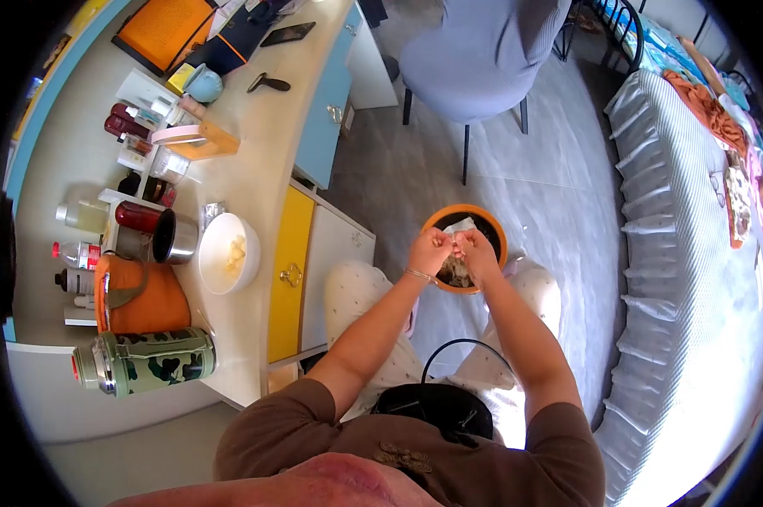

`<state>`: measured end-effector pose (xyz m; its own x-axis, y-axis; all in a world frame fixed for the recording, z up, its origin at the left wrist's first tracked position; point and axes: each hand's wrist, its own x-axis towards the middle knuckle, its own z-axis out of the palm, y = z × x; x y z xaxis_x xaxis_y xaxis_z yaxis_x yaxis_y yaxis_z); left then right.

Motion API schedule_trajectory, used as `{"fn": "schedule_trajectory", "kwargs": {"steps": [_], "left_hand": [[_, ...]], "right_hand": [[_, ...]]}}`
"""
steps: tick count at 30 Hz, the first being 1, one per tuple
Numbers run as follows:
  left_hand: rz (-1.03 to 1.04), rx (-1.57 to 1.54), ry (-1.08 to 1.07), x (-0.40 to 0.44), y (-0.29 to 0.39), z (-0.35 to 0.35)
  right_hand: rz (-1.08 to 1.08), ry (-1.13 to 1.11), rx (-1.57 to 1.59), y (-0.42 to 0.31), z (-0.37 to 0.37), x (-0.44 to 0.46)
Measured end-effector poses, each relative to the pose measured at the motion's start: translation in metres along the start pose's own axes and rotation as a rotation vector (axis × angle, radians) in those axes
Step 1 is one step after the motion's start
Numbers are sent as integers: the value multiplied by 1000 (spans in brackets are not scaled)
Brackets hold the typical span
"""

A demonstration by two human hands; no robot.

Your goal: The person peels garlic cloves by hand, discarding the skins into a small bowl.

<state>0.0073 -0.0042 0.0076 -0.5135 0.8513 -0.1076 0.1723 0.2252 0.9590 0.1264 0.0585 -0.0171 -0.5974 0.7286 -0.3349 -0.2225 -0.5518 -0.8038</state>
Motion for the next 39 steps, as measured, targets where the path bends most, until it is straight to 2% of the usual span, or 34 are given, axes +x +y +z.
{"fn": "schedule_trajectory", "kwargs": {"steps": [8, 10, 14, 16, 19, 25, 31, 39], "left_hand": [[-79, 31, 45, -1, 6, 1], [-88, -69, 56, 1, 3, 2], [-89, -109, 49, 1, 2, -1], [-16, 133, 108, 6, -5, 2], [-25, 164, 71, 4, -4, 0], [-32, 200, 73, 3, 1, -1], [-53, 161, 16, 2, 2, -4], [-15, 194, 49, 1, 0, -4]], "right_hand": [[-29, 30, -72, 8, 4, 4], [-36, 38, -88, 6, 5, 7], [-5, -14, 33, 8, 0, 10], [-4, -14, 37, 9, 1, 11], [-8, -19, 25, 9, 1, 10], [122, -29, 38, 6, -4, 13], [146, -51, 56, 1, -3, 10], [126, -55, 33, 0, -2, 7]]}}
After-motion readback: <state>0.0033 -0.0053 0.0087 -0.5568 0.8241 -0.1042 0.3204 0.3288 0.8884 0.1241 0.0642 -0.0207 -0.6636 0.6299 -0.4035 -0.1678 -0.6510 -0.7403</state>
